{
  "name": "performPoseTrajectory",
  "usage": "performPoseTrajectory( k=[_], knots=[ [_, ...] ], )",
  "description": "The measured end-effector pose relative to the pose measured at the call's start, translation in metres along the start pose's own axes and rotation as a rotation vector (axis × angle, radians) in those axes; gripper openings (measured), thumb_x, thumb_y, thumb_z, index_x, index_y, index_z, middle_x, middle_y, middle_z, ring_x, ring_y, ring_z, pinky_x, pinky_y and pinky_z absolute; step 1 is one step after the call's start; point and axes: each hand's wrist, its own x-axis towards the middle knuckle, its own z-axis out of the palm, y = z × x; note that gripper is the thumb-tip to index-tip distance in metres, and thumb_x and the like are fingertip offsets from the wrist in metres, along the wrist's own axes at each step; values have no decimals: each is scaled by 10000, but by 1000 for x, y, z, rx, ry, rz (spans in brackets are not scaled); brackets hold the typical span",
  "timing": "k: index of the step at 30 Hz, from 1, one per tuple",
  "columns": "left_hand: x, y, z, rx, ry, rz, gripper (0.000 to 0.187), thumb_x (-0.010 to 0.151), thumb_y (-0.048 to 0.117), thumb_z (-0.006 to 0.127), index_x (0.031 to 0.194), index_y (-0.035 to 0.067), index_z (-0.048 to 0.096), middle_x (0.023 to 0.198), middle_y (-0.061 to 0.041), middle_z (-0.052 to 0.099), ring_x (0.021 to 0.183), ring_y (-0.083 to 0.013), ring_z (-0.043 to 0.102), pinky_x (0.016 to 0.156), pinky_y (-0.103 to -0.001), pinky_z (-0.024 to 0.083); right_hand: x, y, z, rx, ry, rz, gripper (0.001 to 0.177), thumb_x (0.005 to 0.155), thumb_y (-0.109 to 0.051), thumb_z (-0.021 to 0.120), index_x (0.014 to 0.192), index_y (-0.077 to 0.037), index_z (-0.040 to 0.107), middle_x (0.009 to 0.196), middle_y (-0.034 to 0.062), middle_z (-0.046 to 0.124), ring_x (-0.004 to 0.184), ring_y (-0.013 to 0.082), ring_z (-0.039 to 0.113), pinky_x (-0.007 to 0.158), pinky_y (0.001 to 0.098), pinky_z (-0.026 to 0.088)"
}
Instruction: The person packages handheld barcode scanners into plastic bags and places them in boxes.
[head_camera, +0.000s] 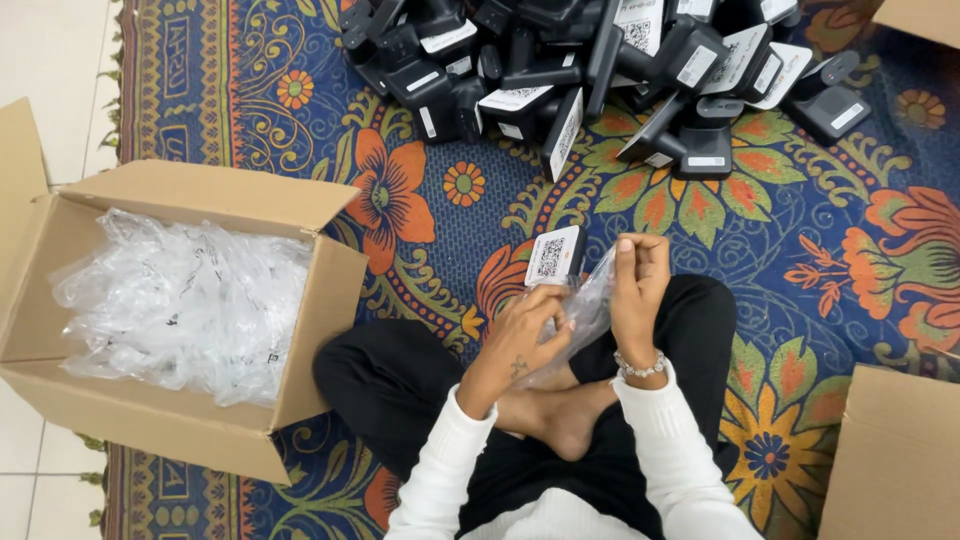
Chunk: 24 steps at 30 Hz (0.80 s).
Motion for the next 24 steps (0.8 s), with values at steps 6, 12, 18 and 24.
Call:
performPoseTrajectory(
  k=[6,12,18,24],
  knots=[
    [-8,4,-1,143,249,289,113,870,97,718,863,52,614,1098,-74,675,977,-316,663,932,-447,494,5,-3,-7,-190,-56,-152,57,1131,-52,565,1158,-8,540,1005,13,618,864,36,556,758,210,468],
    [-13,2,1,228,200,446,148,931,33,733,903,23,587,1031,-92,677,863,-264,668,840,-400,544,14,-5,-9,-619,-96,-498,56,1069,15,626,1093,19,575,916,144,626,757,203,638,663,311,496],
    [-7,-17,5,-372,-31,-77,215,992,87,706,1112,26,538,979,-62,659,812,-159,654,719,-296,535,23,-8,-20,-674,-71,-503,81,1083,16,633,1089,26,554,949,151,640,750,221,644,661,333,506],
    [-2,-23,-15,-766,-407,-225,582,910,44,718,1420,79,440,933,4,580,853,-70,550,737,-226,440,25,-11,-19,-645,-113,-515,87,1068,21,627,1066,37,541,935,148,635,735,201,634,646,312,509]
  ],
)
